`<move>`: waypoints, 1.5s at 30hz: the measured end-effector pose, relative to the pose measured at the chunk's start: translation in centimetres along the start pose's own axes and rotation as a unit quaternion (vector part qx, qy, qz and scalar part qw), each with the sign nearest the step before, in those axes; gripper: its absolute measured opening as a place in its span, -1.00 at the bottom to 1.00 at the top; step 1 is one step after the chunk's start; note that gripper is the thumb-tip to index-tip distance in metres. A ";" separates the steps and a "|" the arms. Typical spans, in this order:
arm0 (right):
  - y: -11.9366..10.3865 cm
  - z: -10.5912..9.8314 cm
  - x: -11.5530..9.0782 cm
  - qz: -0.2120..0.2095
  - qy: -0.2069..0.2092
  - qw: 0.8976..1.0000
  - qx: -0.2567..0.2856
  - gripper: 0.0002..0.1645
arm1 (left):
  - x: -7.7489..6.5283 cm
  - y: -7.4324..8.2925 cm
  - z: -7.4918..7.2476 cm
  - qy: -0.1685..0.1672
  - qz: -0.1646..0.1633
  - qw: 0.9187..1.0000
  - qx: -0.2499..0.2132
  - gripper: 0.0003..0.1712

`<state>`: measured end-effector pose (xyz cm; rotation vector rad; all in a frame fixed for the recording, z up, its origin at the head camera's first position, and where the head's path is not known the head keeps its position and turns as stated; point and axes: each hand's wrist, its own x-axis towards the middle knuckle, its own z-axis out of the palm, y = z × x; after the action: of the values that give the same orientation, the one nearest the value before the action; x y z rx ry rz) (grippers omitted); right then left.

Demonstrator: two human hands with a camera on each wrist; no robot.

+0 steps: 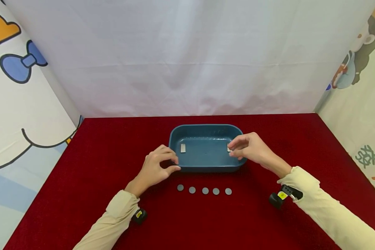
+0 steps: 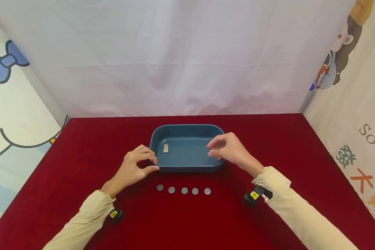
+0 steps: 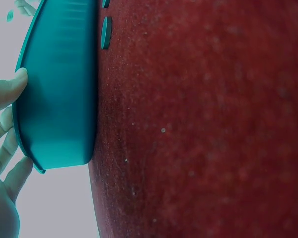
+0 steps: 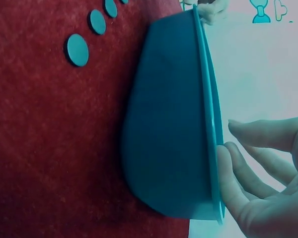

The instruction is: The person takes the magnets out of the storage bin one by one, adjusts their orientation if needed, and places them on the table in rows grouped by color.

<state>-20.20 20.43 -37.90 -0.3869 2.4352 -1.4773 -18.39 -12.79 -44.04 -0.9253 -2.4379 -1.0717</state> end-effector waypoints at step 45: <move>0.8 2.1 6.5 -0.047 -0.052 0.908 -0.414 -0.71 | 0.0 -0.1 0.0 -0.004 0.000 1.000 0.001 -0.86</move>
<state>-25.53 16.76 -40.08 -0.7220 2.8622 -0.3408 -18.47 -12.79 -44.06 -0.9302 -2.4441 -1.0681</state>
